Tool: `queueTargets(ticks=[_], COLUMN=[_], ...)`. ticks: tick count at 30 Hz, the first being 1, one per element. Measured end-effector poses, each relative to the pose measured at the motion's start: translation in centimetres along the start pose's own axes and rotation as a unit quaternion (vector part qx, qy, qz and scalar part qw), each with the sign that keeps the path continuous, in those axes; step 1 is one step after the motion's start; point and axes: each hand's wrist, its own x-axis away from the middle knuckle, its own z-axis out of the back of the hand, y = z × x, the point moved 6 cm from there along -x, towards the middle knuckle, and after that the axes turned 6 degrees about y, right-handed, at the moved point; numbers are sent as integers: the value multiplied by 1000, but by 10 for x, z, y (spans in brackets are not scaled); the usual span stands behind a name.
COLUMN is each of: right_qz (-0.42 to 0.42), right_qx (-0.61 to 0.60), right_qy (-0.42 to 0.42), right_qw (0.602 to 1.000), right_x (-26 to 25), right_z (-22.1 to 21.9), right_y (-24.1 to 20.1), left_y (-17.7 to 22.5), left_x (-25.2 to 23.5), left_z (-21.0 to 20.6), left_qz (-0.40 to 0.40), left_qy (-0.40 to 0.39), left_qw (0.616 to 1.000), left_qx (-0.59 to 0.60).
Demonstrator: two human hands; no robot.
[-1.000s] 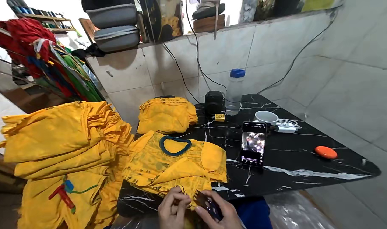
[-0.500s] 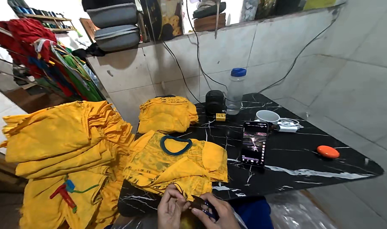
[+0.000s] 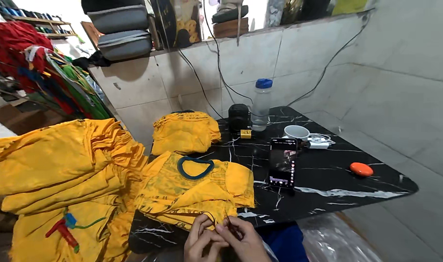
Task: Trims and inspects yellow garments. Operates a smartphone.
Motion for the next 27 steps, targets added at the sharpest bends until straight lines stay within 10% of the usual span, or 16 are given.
queueTargets(ticks=[27], right_qz=[8], right_qx=[-42], right_qy=[16], right_qw=[999], right_x=[10], right_z=[1], right_y=[1], left_y=[8], left_x=[-3], left_z=[1], left_qz=[-6], left_qy=[-68], left_qw=[998], left_qx=[0])
